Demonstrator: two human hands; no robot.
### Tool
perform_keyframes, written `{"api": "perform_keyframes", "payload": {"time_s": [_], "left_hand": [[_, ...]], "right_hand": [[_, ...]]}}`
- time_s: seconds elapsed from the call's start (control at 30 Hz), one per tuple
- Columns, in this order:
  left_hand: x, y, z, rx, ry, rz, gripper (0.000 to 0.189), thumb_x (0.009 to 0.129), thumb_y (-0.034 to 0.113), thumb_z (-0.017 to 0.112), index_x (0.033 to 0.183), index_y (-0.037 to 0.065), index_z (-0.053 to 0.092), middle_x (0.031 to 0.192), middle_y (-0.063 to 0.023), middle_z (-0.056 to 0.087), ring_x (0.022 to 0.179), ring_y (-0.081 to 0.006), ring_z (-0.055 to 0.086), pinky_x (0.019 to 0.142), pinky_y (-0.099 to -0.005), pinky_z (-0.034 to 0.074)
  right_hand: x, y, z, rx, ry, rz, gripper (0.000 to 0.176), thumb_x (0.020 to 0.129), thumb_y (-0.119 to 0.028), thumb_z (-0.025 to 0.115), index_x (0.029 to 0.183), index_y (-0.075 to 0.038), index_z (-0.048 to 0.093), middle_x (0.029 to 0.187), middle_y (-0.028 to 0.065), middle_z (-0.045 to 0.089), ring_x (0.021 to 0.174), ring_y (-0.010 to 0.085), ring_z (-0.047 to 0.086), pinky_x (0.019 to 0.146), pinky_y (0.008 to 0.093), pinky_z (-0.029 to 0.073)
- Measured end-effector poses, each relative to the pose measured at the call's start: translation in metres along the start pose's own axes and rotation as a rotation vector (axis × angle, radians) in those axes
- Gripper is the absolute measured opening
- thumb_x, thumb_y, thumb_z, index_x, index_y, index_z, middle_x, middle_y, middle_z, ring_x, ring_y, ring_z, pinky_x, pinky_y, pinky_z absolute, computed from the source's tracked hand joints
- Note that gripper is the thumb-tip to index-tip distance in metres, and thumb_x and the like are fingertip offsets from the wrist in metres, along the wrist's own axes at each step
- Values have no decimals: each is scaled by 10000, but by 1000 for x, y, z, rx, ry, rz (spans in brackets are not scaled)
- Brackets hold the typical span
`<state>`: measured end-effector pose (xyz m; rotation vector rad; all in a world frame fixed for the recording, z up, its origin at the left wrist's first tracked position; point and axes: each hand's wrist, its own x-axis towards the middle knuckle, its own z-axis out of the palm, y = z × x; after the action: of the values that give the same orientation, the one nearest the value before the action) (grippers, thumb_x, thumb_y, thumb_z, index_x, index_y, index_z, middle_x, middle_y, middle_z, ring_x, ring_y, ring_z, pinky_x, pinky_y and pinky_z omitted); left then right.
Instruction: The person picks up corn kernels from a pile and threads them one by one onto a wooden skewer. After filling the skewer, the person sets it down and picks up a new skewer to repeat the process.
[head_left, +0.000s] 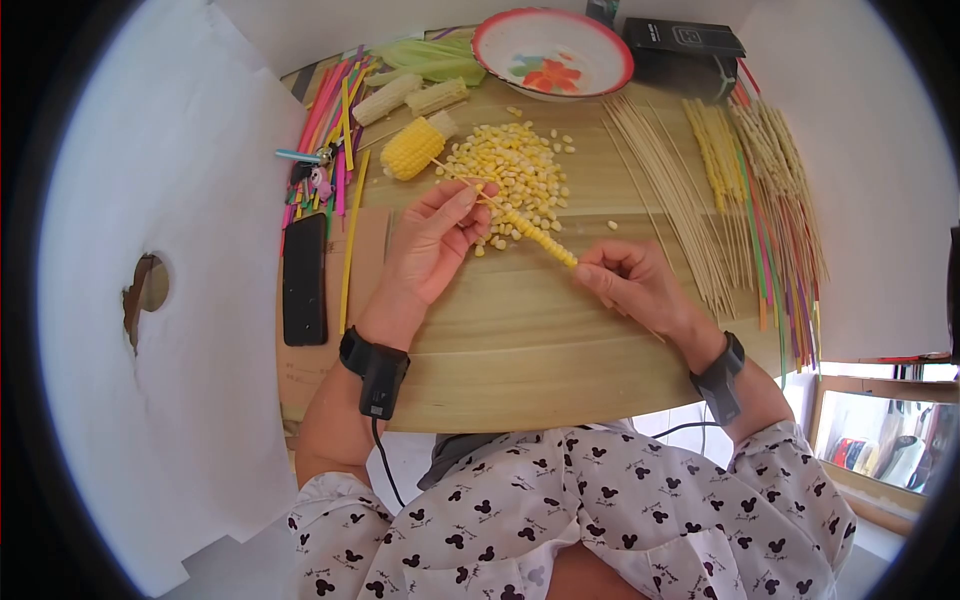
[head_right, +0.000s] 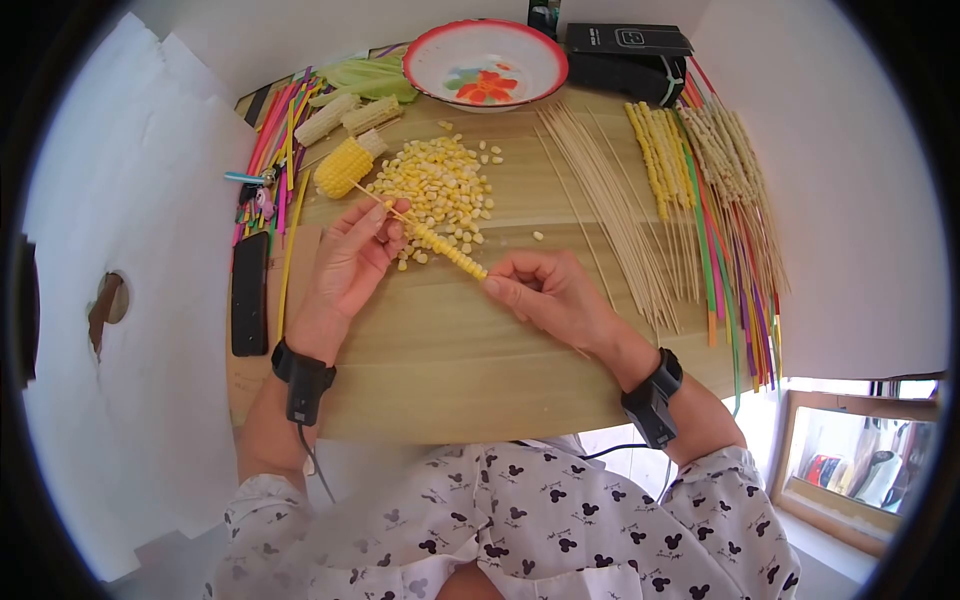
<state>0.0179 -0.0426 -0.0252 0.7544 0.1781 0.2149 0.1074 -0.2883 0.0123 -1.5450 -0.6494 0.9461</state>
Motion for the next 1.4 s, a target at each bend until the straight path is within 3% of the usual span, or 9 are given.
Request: {"api": "perform_keyframes", "payload": {"time_s": [0.3, 0.73, 0.8, 1.03, 1.2, 1.23, 1.3, 1.33, 1.4], "left_hand": [[-4, -4, 9, 79, -125, -75, 123, 882, 73, 627, 1003, 56, 644, 1049, -140, 646, 751, -134, 596, 709, -270, 496], [-5, -4, 12, 152, -91, -70, 146, 879, 81, 635, 1014, 28, 639, 947, -92, 658, 737, -145, 596, 711, -287, 495], [-8, 1, 19, 217, -12, -50, 149, 870, 79, 647, 997, 4, 642, 880, -72, 659, 718, -119, 591, 676, -251, 472], [-4, 11, 14, 311, 55, 152, 157, 880, 102, 642, 999, 0, 647, 871, -78, 661, 710, -97, 567, 662, -225, 460], [-10, 8, 26, 856, 170, 277, 122, 886, 87, 624, 977, 9, 647, 876, -21, 628, 722, -82, 525, 669, -228, 439], [-10, 6, 26, 858, 169, 275, 122, 886, 87, 624, 977, 9, 647, 876, -21, 628, 722, -82, 525, 669, -228, 439], [-11, 3, 24, 1303, 72, 336, 124, 857, 47, 626, 978, 25, 645, 871, -16, 604, 731, -107, 533, 659, -238, 444], [-10, 0, 22, 1304, 70, 333, 124, 857, 47, 626, 978, 25, 645, 871, -16, 604, 731, -107, 533, 659, -238, 444], [-9, -5, 19, 1650, 24, 533, 168, 823, 28, 634, 990, 39, 644, 882, -48, 576, 749, -155, 550, 660, -265, 457]], "right_hand": [[1, 1, -2, 8, -46, -47, 213, 950, -226, 573, 853, -42, 619, 579, -76, 445, 505, -4, 371, 444, 185, 277], [1, 3, 0, -44, 31, -67, 163, 934, -170, 593, 848, -33, 613, 603, -86, 452, 532, -11, 373, 462, 176, 287], [1, 4, 1, -2, 56, -81, 164, 934, -170, 594, 849, -31, 614, 603, -84, 456, 529, -10, 374, 461, 176, 288], [4, 4, -7, 12, 155, -110, 220, 948, -228, 574, 856, -33, 620, 570, -69, 455, 495, -2, 375, 443, 178, 278], [3, 2, -6, -19, 163, -97, 245, 954, -251, 564, 855, -34, 619, 562, -69, 446, 486, -3, 364, 440, 176, 270], [3, 1, -6, -23, 162, -95, 245, 953, -251, 565, 856, -33, 619, 563, -70, 447, 486, -4, 363, 440, 176, 270], [3, 1, -6, -23, 165, -88, 244, 953, -250, 565, 856, -32, 618, 564, -71, 447, 488, -5, 363, 441, 176, 270], [3, 1, -6, -24, 167, -82, 243, 953, -249, 565, 856, -32, 618, 565, -73, 447, 490, -5, 364, 441, 176, 270], [3, 1, -6, -24, 166, -84, 240, 953, -246, 566, 857, -33, 618, 567, -74, 447, 493, -6, 365, 443, 175, 271]]}}
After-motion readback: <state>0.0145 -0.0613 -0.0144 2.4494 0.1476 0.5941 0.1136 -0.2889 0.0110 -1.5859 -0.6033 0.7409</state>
